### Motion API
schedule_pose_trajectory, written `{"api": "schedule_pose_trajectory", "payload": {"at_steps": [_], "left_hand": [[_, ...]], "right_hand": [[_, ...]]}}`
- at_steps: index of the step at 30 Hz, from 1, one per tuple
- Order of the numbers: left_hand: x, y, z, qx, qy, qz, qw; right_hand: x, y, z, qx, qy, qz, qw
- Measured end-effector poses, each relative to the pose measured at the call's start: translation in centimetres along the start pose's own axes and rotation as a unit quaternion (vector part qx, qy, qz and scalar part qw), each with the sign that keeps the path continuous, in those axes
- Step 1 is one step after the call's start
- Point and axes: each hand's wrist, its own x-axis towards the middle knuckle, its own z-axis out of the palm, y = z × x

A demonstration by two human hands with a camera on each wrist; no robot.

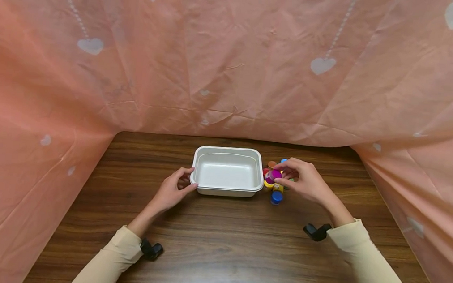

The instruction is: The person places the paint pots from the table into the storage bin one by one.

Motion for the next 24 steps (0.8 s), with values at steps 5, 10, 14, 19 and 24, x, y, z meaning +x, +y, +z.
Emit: {"api": "schedule_pose_trajectory", "payload": {"at_steps": [5,10,14,19,24], "left_hand": [[0.1,-0.1,0.1,-0.001,-0.005,0.0,1.0],[0.1,-0.2,0.1,-0.007,-0.003,0.002,1.0],[0.2,-0.3,0.2,-0.019,-0.01,0.002,0.9998],[0.0,-0.1,0.4,-0.043,-0.01,-0.003,0.999],[-0.1,0.5,0.4,-0.059,-0.009,-0.018,0.9981]], "right_hand": [[1.5,-0.6,1.3,0.013,-0.004,0.004,1.0],[3.1,-1.2,2.5,0.022,-0.002,0.015,1.0],[4.5,-1.7,3.5,0.035,0.005,0.025,0.999],[6.5,-2.2,5.0,0.058,0.014,0.032,0.998],[8.1,-2.6,6.7,0.078,0.02,0.054,0.995]]}}
